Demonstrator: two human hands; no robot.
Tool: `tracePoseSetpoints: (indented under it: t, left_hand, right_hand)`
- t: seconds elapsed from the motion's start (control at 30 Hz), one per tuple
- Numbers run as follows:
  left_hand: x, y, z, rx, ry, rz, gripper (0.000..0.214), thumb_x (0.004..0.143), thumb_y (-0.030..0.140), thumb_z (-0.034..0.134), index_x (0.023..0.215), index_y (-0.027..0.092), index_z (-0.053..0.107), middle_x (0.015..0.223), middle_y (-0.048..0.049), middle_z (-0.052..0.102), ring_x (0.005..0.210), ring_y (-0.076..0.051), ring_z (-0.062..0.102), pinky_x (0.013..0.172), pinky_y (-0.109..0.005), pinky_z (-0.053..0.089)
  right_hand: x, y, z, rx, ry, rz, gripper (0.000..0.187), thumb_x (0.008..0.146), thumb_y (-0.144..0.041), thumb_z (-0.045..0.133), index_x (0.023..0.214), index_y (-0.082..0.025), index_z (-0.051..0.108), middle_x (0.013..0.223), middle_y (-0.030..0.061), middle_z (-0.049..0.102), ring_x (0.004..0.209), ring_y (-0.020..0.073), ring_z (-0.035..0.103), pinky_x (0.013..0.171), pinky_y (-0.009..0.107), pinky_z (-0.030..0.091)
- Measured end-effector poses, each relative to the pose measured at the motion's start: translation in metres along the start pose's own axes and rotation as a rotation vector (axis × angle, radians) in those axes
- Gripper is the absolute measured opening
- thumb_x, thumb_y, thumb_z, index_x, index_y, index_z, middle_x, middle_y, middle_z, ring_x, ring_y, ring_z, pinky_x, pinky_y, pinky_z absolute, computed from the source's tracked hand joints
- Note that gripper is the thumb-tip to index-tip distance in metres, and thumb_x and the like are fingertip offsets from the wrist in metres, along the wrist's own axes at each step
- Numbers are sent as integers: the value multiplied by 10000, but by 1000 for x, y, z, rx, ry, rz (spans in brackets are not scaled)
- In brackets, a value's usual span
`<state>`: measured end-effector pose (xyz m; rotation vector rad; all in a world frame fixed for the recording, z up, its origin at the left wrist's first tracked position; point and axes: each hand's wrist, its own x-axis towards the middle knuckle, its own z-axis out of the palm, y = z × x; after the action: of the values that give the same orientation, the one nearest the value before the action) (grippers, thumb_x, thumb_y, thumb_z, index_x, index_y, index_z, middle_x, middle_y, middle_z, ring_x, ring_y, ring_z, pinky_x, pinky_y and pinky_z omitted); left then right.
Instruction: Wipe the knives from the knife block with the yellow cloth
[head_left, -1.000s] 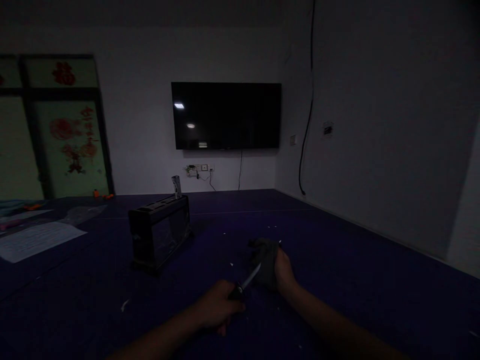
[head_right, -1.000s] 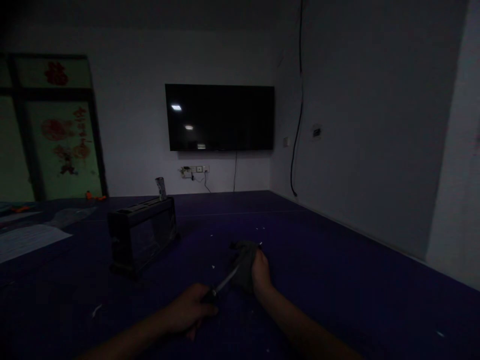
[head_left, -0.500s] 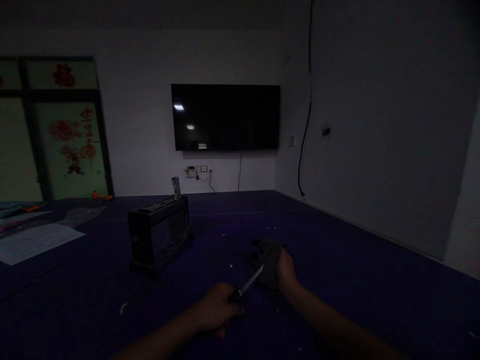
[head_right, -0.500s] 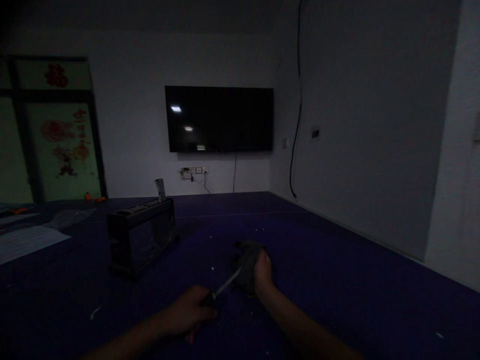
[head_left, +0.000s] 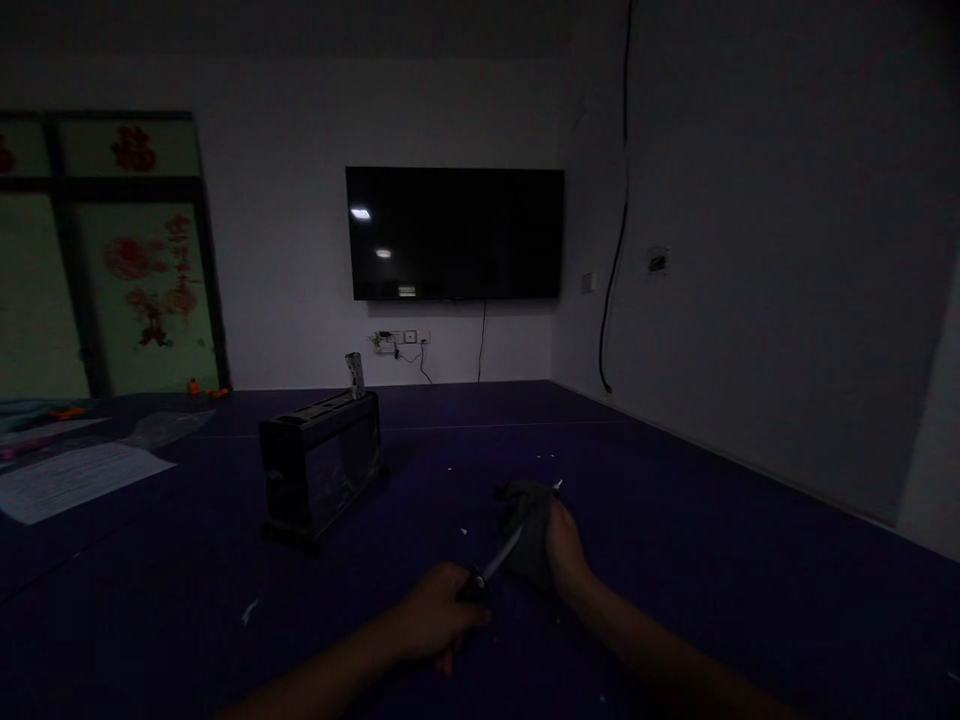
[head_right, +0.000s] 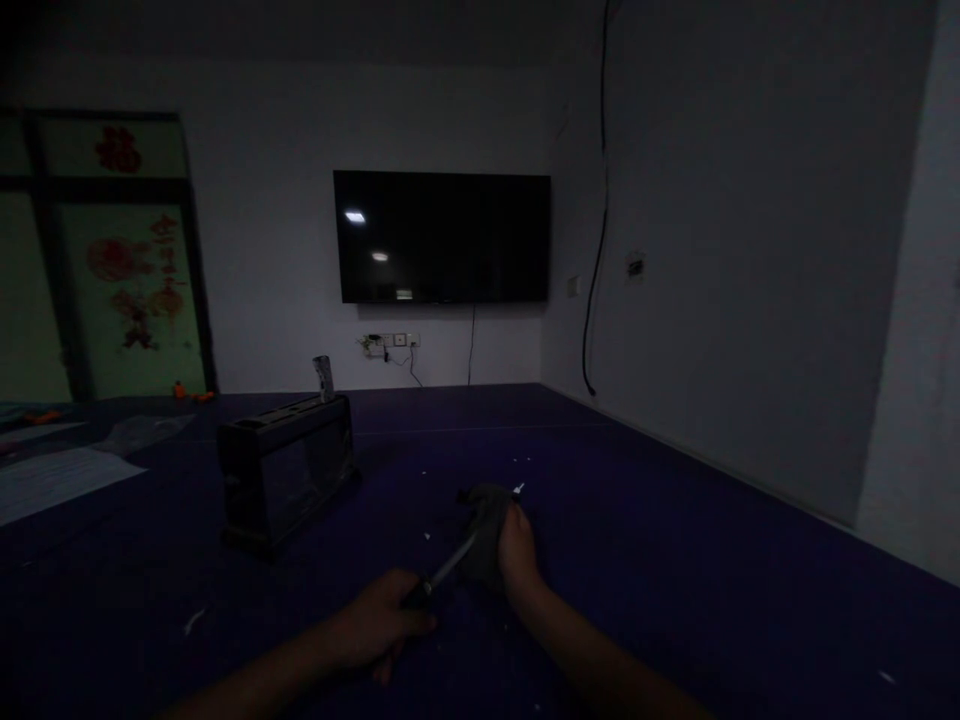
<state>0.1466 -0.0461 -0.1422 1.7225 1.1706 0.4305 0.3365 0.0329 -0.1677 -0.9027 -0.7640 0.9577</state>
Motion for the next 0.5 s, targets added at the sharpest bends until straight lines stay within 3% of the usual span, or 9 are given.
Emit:
tracePoseSetpoints:
  t: [0.17,0.5]
  left_hand:
    - [0,-1,0,-23,-9,20,229,689,345,546,592,179,422,374,82,398,273,-87,416,291,-174,303]
    - [-1,2,-1,-33,-4,5,161,686,261,510,577,176,427,355,82,399,262,-85,403,289,-175,323]
  right_hand:
    - [-3,-5,1,-7,-20,31,283,688,-449,530,722,-185,628,575,8,651,497,196,591,487,292,456]
    - [-3,-8,1,-24,-10,36,292,689,-453,517,699,-181,626,563,7,644,500,192,586,481,281,442]
